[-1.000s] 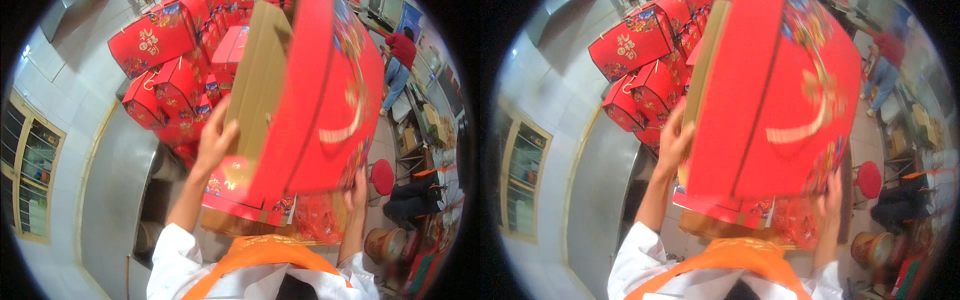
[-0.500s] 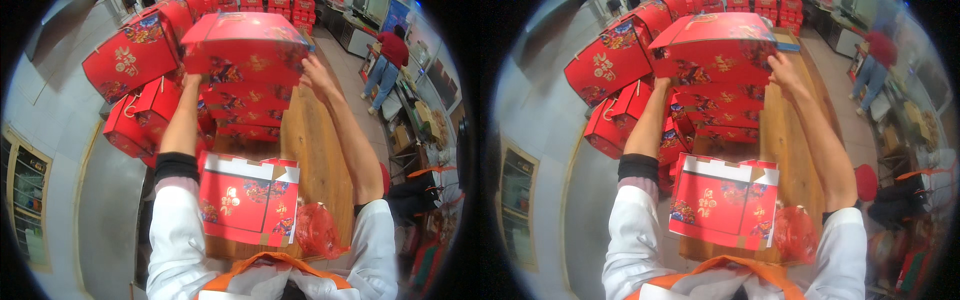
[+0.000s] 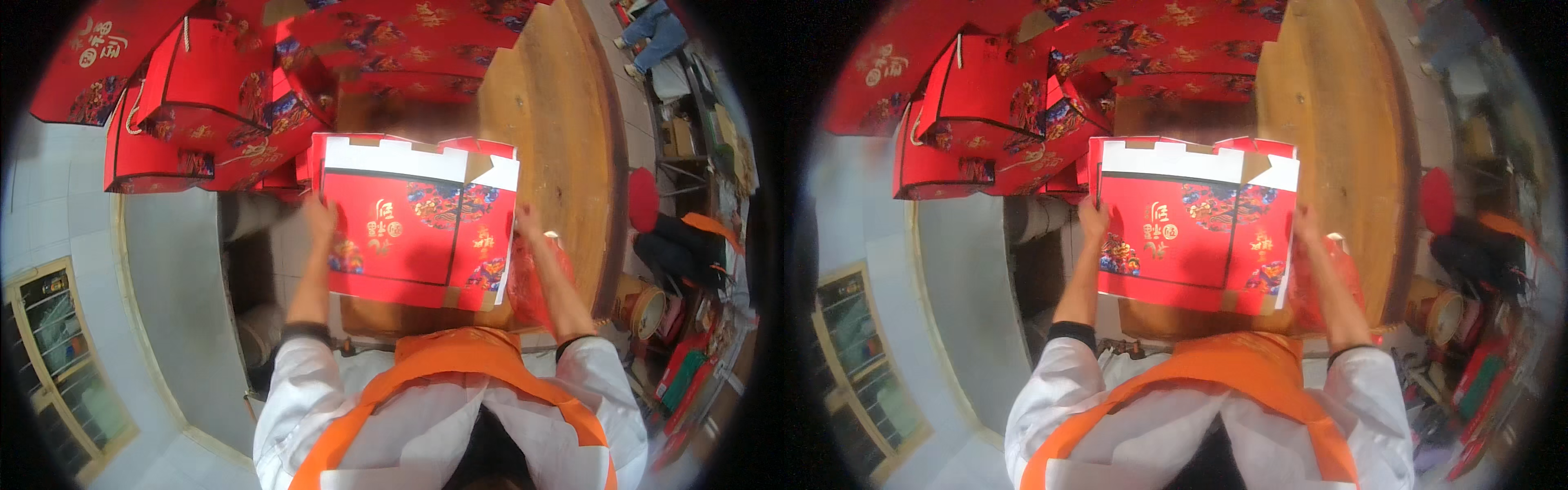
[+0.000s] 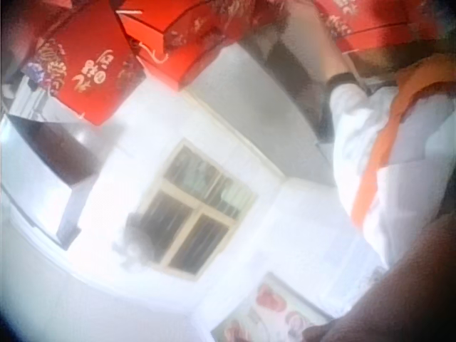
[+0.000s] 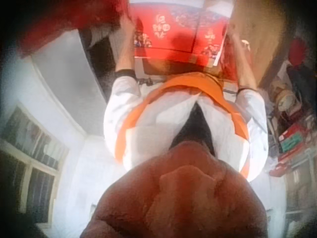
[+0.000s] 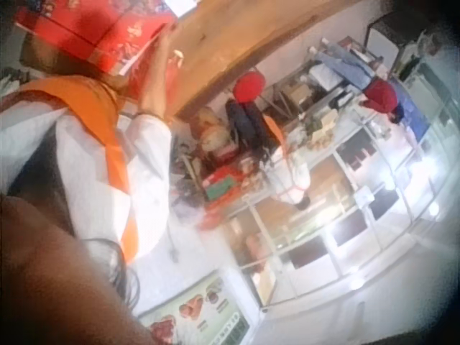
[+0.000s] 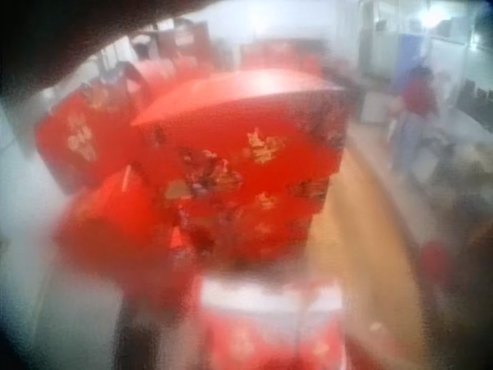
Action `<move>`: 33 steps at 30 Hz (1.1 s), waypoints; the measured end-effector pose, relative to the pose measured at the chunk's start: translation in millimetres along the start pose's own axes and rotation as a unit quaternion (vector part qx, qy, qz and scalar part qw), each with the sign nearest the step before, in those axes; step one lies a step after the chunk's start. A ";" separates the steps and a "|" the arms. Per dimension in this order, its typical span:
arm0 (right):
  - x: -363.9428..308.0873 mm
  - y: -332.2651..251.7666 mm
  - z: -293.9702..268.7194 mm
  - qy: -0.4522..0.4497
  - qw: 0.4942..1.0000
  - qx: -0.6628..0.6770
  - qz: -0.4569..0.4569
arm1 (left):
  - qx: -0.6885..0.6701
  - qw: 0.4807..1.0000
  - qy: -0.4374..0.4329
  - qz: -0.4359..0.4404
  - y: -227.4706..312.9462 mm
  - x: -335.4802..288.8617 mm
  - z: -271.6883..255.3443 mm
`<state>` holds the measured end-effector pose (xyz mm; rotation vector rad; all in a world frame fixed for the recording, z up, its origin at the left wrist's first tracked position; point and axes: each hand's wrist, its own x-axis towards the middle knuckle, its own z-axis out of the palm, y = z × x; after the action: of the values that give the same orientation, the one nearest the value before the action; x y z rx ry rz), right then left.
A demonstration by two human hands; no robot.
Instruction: The person assembles red decorative gift boxes by folding cardboard, inserting white foam inserts, and tying rope handles. The person stacks the completed boxes on a wooden table in a commercial kitchen.
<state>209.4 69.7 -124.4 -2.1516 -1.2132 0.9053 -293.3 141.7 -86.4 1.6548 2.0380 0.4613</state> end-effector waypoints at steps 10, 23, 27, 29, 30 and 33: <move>-15.9 19.0 48.2 -0.032 0.968 0.158 0.194 | -0.309 0.899 0.059 -0.304 -64.8 -46.7 34.2; -90.0 -52.1 -33.0 0.083 0.949 0.303 -0.011 | -0.515 0.795 0.252 -0.197 6.0 -245.2 -56.0; -170.4 -79.4 -104.7 0.157 0.938 0.296 -0.087 | -0.497 0.815 0.261 -0.145 47.8 -339.6 -88.5; -196.3 -104.4 -133.4 0.148 0.928 0.334 -0.072 | -0.470 0.848 0.245 0.019 44.3 -366.1 -93.7; -204.0 -116.4 -145.2 0.143 0.923 0.351 -0.063 | -0.470 0.844 0.251 0.049 43.1 -373.1 -92.6; -214.7 -142.5 -166.4 0.120 0.913 0.379 -0.087 | -0.519 0.805 0.285 -0.040 60.2 -366.3 -99.6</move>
<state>176.4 -67.6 147.9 -1.4483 -0.7370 0.8209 -240.3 -199.4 82.7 0.7581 1.6009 1.8167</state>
